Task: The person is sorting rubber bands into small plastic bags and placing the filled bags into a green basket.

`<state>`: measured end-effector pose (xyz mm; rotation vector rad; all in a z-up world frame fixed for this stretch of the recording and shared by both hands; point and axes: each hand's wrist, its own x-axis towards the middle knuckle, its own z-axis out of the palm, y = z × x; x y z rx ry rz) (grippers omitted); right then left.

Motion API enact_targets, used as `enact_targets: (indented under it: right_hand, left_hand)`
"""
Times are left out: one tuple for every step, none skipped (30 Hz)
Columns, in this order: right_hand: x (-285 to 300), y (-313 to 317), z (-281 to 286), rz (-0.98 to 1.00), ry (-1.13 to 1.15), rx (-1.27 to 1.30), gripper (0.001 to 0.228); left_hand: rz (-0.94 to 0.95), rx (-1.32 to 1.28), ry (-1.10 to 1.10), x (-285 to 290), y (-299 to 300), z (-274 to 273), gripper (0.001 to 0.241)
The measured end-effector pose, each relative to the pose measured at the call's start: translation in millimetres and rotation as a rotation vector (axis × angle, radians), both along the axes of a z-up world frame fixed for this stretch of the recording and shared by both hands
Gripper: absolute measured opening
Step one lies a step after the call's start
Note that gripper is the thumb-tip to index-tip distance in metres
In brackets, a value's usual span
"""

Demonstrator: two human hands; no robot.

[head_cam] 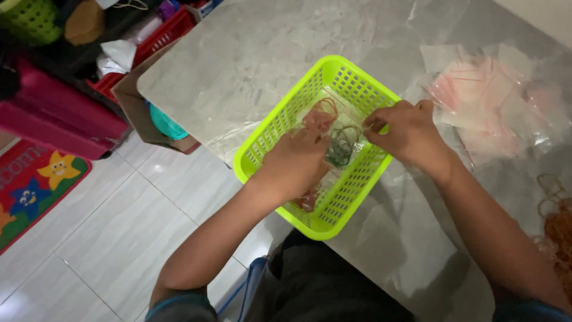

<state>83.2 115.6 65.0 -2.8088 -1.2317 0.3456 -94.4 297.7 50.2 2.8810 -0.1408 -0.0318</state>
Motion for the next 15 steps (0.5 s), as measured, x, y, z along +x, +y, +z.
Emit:
enact_targets:
  right_hand:
    - [1.3,-0.7,-1.3,-0.011,0.004,-0.006,0.028]
    - [2.3,-1.8,-2.6,-0.006,-0.008,-0.021,0.033]
    - [3.9,-2.3,-3.3,0.001,-0.021,-0.034,0.039]
    - [-0.4,-2.1,-2.1,-0.009,-0.02,-0.038,0.039]
    - [-4.5,-1.5,-0.3,0.025,-0.059,-0.016,0.047]
    - [-9.1,-1.0,1.8,0.059,-0.099,0.007,0.056]
    - [-14.6,1.5,2.7,0.055,-0.1,0.004,0.056]
    - [-20.5,3.9,3.9,0.116,-0.062,0.021,0.055]
    - [-26.4,7.7,5.1,0.181,-0.024,0.042,0.054]
    - [-31.0,8.0,6.3,0.181,-0.025,0.042,0.054]
    - [-35.0,9.9,7.6,0.223,0.011,0.01,0.05]
    - [-38.9,12.0,9.1,0.266,0.046,-0.022,0.047]
    - [-39.6,13.4,11.4,0.272,0.045,-0.023,0.047]
    - [-40.1,14.8,13.8,0.276,0.069,-0.064,0.046]
    - [-41.0,16.9,15.5,0.283,0.095,-0.103,0.046]
  left_hand:
    - [-0.011,-0.006,0.004,1.8,-0.1,0.0,0.049]
    - [-0.008,-0.053,0.059,3.3,-0.5,0.1,0.05]
    - [-0.004,-0.097,0.111,5.2,-0.5,0.6,0.052]
    - [-0.014,-0.101,0.113,2.5,-1.9,9.4,0.052]
    - [0.006,-0.088,0.136,-0.4,-3.2,18.8,0.052]
    - [0.026,-0.075,0.158,-3.7,-4.5,28.4,0.053]
    - [0.021,-0.077,0.158,-2.0,-5.3,27.1,0.053]
    - [0.033,-0.049,0.152,-0.6,-6.1,26.2,0.052]
    - [0.049,-0.018,0.146,0.0,-6.3,25.9,0.053]
    - [0.049,-0.018,0.146,-1.3,-7.2,32.9,0.053]
    - [0.045,-0.051,0.146,-2.7,-7.2,40.4,0.051]
    - [0.04,-0.084,0.146,-4.0,-6.9,48.2,0.05]
    - [0.047,-0.085,0.144,-4.4,-8.0,47.5,0.05]
    - [0.046,-0.084,0.148,-4.5,-9.0,46.9,0.051]
    - [0.049,-0.082,0.153,-5.4,-9.7,46.3,0.053]
